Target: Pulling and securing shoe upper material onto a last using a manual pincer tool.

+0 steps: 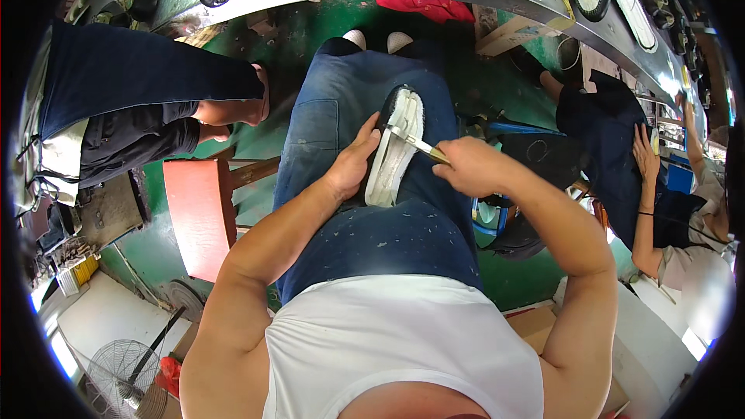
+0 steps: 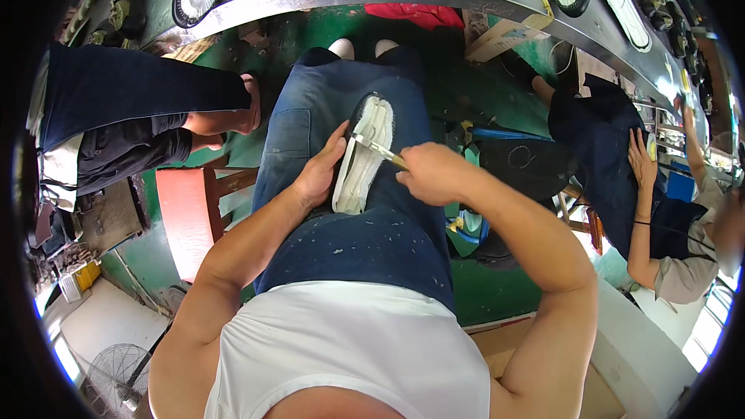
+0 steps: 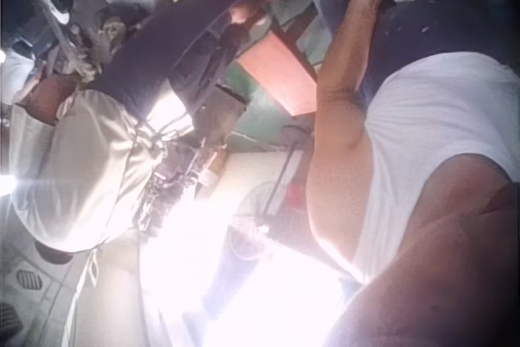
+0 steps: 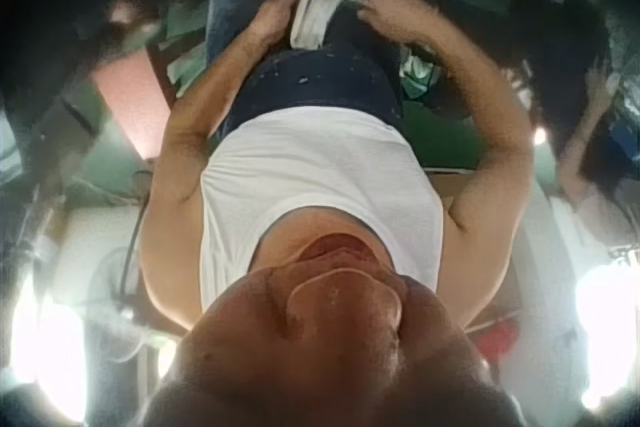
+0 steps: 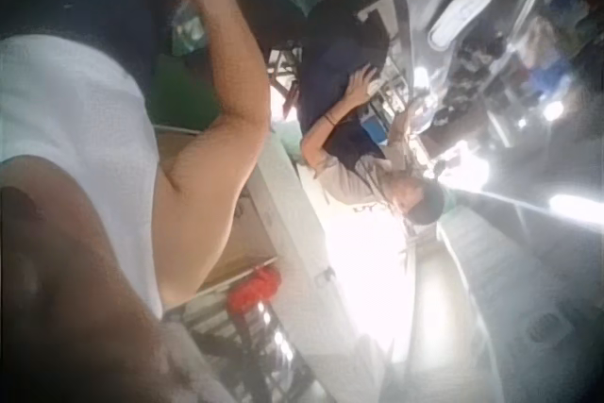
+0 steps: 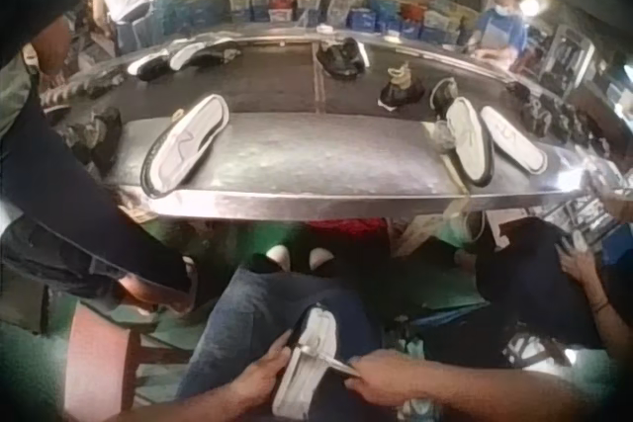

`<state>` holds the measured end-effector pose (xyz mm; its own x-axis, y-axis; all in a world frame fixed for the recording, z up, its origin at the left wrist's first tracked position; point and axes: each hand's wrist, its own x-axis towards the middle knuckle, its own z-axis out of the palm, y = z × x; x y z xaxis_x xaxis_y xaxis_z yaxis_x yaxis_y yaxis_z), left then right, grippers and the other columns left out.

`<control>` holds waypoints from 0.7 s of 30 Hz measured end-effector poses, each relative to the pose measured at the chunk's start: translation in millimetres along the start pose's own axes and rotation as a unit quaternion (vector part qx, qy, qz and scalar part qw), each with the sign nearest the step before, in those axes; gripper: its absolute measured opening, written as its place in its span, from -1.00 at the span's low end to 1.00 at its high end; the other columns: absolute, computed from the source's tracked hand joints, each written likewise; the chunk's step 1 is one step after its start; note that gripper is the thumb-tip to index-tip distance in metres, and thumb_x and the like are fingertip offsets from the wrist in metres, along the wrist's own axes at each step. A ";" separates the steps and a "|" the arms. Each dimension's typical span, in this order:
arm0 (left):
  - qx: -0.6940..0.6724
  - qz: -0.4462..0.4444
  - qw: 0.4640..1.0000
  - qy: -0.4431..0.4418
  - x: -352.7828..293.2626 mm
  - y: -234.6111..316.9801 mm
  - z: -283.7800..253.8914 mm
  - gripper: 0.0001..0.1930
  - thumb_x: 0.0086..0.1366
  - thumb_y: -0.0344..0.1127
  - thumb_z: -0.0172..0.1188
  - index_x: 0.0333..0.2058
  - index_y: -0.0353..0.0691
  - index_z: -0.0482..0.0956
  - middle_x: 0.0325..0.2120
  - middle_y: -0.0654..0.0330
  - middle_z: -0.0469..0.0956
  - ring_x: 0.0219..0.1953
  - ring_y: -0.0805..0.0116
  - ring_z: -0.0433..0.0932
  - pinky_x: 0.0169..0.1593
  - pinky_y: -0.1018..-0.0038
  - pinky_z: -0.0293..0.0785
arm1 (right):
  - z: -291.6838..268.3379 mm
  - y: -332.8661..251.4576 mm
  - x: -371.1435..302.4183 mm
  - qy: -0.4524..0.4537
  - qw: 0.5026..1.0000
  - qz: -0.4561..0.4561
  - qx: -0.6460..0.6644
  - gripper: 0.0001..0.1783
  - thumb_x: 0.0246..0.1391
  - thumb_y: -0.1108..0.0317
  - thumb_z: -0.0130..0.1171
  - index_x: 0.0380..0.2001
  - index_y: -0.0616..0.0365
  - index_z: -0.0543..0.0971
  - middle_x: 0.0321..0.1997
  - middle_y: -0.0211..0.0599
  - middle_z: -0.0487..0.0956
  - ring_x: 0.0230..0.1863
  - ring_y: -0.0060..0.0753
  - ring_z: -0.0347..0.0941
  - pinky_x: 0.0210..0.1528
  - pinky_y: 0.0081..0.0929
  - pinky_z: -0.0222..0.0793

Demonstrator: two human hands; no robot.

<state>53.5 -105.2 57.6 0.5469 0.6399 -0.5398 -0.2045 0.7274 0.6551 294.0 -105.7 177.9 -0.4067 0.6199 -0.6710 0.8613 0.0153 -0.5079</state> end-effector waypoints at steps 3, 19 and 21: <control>-0.022 -0.024 0.999 -0.021 1.3 10.5 -4.0 -0.19 0.49 -0.03 0.04 0.49 -0.11 -0.22 0.39 0.09 0.14 0.38 0.27 0.19 0.40 0.32 0.14 | 42.1 6.1 4.4 0.078 0.989 0.032 0.119 -0.65 0.20 0.15 0.18 -0.18 0.27 0.55 -0.27 0.13 0.62 -0.14 0.24 0.54 -0.09 -0.02 0.43; 0.460 0.128 0.875 0.080 23.1 -2.4 15.3 -0.12 0.33 0.00 0.20 0.48 0.03 -0.08 0.27 -0.17 0.26 0.35 -0.13 0.20 0.39 0.23 0.13 | 79.9 73.4 -5.4 -0.102 0.725 0.026 0.680 -0.49 0.24 0.29 0.21 0.14 0.39 0.41 -0.01 -0.15 0.59 -0.06 -0.39 0.60 -0.29 -0.56 0.64; 0.476 0.105 0.870 0.079 21.3 0.0 15.5 -0.10 0.30 -0.02 0.24 0.48 0.04 -0.07 0.30 -0.15 0.24 0.39 -0.13 0.13 0.41 0.20 0.08 | 72.3 78.9 -13.8 -0.094 0.748 0.054 0.655 -0.43 0.22 0.26 0.25 0.17 0.41 0.38 0.02 -0.10 0.58 0.01 -0.28 0.59 -0.32 -0.49 0.66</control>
<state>77.7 -95.3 54.3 0.4444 0.8147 -0.3725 0.5190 0.1048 0.8483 345.6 -169.8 108.0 -0.4982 0.4379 -0.7483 -0.0946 -0.8854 -0.4551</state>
